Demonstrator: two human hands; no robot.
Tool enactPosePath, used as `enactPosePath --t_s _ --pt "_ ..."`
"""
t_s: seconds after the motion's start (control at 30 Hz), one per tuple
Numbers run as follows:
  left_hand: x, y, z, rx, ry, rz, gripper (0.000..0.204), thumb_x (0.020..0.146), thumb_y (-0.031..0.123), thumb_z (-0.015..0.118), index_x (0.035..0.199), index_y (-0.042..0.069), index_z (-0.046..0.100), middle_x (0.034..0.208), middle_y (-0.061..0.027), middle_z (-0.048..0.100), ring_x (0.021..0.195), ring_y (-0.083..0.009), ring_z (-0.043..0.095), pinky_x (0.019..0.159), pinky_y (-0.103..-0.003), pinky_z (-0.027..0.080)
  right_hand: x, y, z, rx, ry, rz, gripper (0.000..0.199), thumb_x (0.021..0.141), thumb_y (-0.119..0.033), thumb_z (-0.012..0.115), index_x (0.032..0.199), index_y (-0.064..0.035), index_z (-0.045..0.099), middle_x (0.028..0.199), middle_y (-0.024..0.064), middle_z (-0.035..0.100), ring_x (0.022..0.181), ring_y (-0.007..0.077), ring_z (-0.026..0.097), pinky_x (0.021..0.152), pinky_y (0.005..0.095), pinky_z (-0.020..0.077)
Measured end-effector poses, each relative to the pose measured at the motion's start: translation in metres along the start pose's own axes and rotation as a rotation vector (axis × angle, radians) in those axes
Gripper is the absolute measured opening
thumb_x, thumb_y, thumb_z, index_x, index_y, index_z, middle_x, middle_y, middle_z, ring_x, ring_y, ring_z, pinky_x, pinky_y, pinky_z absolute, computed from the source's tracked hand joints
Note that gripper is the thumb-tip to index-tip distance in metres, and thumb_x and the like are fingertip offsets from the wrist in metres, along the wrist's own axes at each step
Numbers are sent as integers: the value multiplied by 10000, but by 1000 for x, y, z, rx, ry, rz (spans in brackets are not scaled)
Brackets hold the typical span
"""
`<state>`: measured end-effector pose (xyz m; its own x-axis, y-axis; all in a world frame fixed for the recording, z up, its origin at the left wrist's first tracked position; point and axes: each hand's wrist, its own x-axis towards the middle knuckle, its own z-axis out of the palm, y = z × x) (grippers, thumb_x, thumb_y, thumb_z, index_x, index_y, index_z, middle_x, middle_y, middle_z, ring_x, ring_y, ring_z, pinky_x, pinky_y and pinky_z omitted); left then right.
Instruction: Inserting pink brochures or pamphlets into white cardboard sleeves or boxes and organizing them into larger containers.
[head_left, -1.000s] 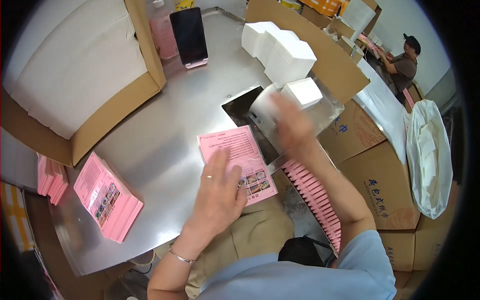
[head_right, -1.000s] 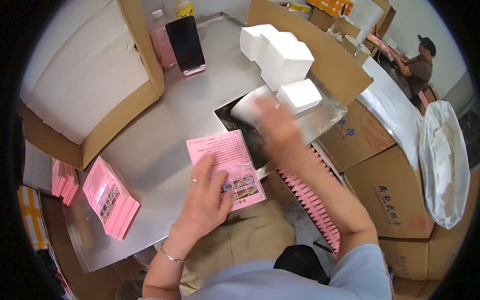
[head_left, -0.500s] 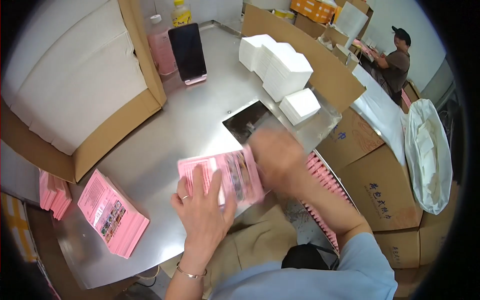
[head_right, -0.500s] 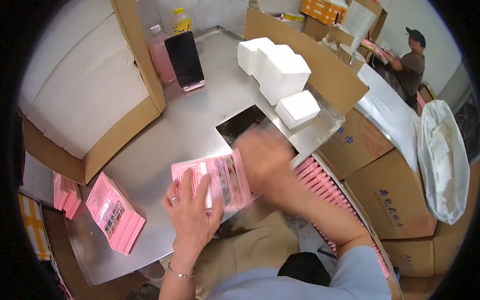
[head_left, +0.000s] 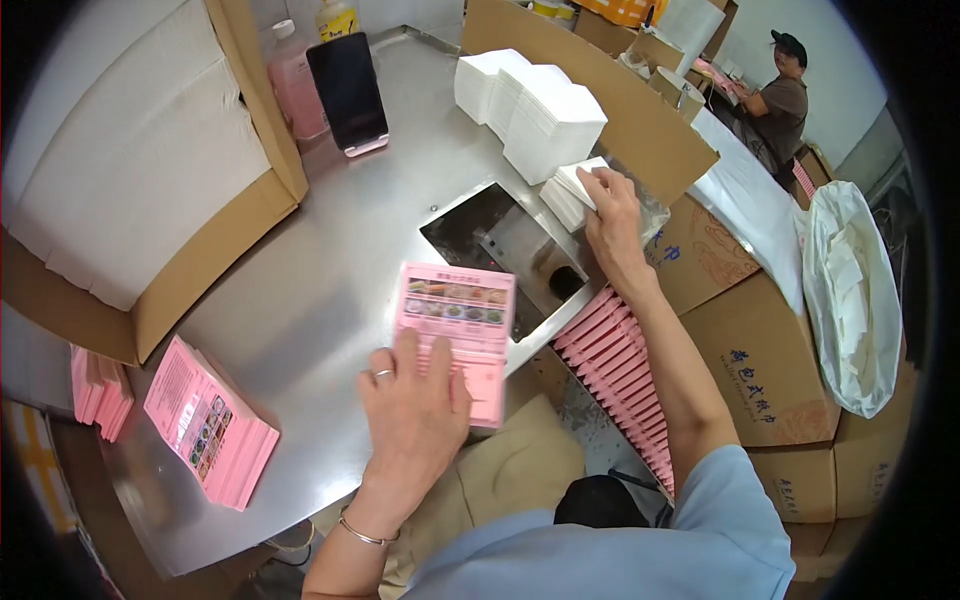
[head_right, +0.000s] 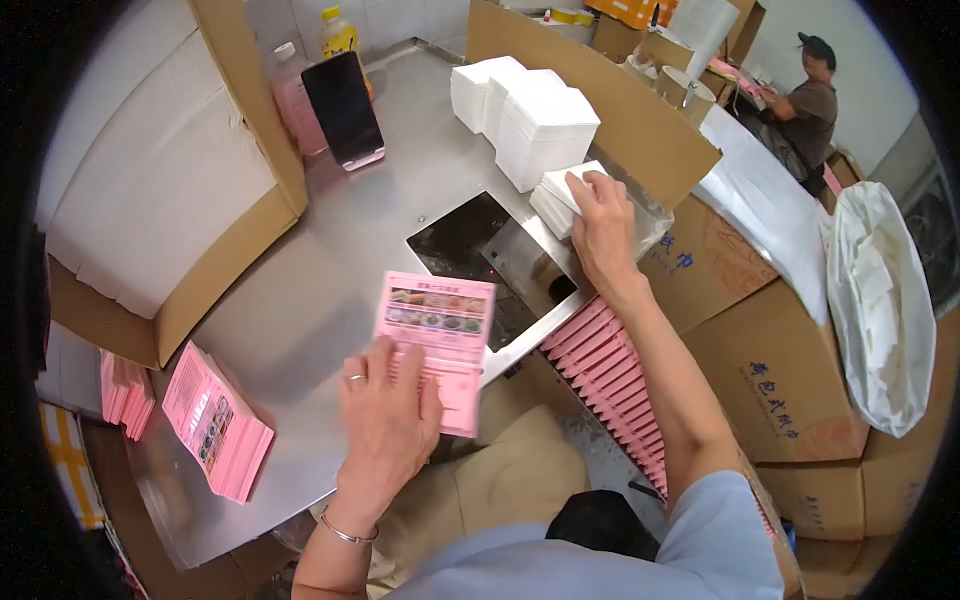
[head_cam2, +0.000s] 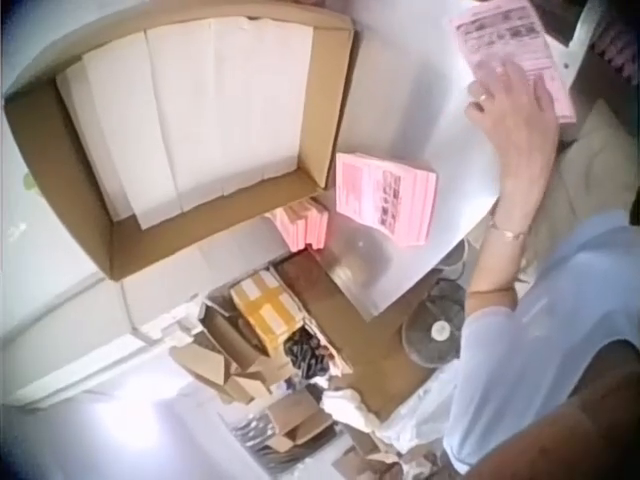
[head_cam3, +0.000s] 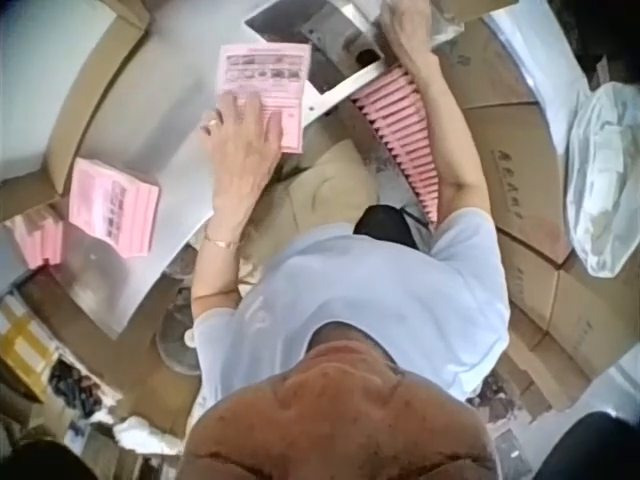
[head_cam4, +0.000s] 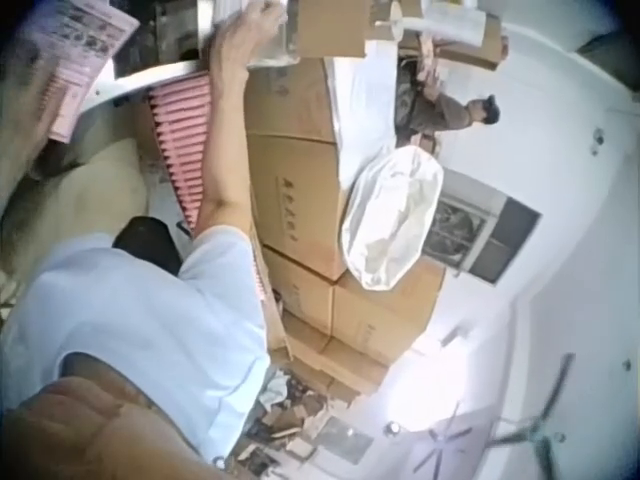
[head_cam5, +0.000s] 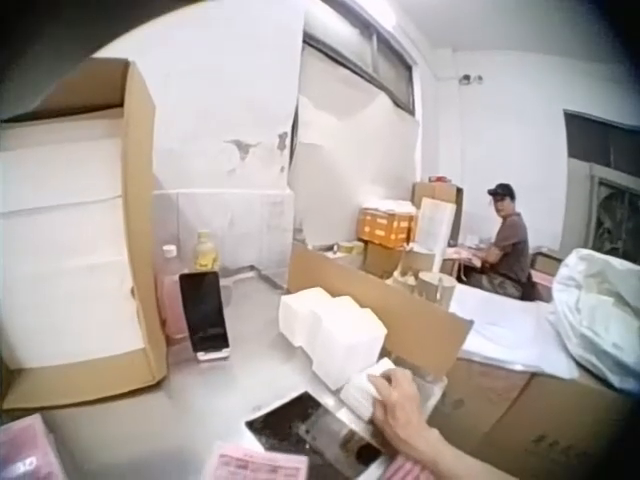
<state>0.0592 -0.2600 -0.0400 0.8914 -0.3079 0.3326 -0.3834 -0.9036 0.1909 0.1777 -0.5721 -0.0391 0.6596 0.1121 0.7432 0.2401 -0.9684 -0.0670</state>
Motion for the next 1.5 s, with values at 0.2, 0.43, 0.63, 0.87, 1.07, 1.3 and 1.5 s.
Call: enactPosePath --t_s 0.2,0.43,0.63,0.87,1.07,1.3,1.5 --pt "2 -15 -17 -351 -88 -19 651 685 246 775 1283 52 602 1058 -184 535 954 -345 509 807 -460 403 -51 -167 -75 591 -298 -623 439 798 -85 673 1233 -32 638 1181 229 618 1162 417 592 1009 662 432" --pt "11 9 -19 -249 23 63 750 836 50 683 1517 37 367 969 -183 553 826 -331 557 752 -405 476 -24 -149 16 289 -363 -380 374 879 -147 578 1223 0 566 1082 243 619 1103 403 594 1019 744 338" --pt "-29 -33 -45 -487 108 68 306 777 12 678 1083 22 669 881 -124 603 885 -315 600 778 -417 476 -24 -87 26 191 -764 24 163 931 -145 546 885 -39 662 807 200 676 740 422 662 719 499 544" --pt "-101 -185 -105 121 234 -535 300 867 -14 604 1157 26 538 1144 -187 582 1141 -352 535 1031 -426 396 2 -38 -5 -108 -93 -21 137 869 -146 635 886 -13 666 857 153 615 859 332 609 725 459 490" --pt "-79 -175 -110 -9 152 -442 182 928 -49 545 1101 5 547 988 -129 577 968 -278 565 892 -363 459 -5 -18 10 -138 -156 107 191 882 -175 661 831 9 663 884 169 582 879 344 577 746 461 487" --pt "-6 -27 -11 -78 84 40 306 859 133 717 1138 76 606 1091 -158 551 1071 -358 492 956 -476 381 -6 -22 7 -186 -227 101 245 883 -204 636 811 23 694 884 193 602 877 368 594 747 480 514" --pt "-19 -40 -14 -133 42 -67 248 853 120 728 1048 36 600 1072 -172 543 1028 -359 501 926 -473 386 -4 -7 1 9 -185 106 143 852 -137 658 872 -3 704 867 176 589 860 355 580 750 473 497"
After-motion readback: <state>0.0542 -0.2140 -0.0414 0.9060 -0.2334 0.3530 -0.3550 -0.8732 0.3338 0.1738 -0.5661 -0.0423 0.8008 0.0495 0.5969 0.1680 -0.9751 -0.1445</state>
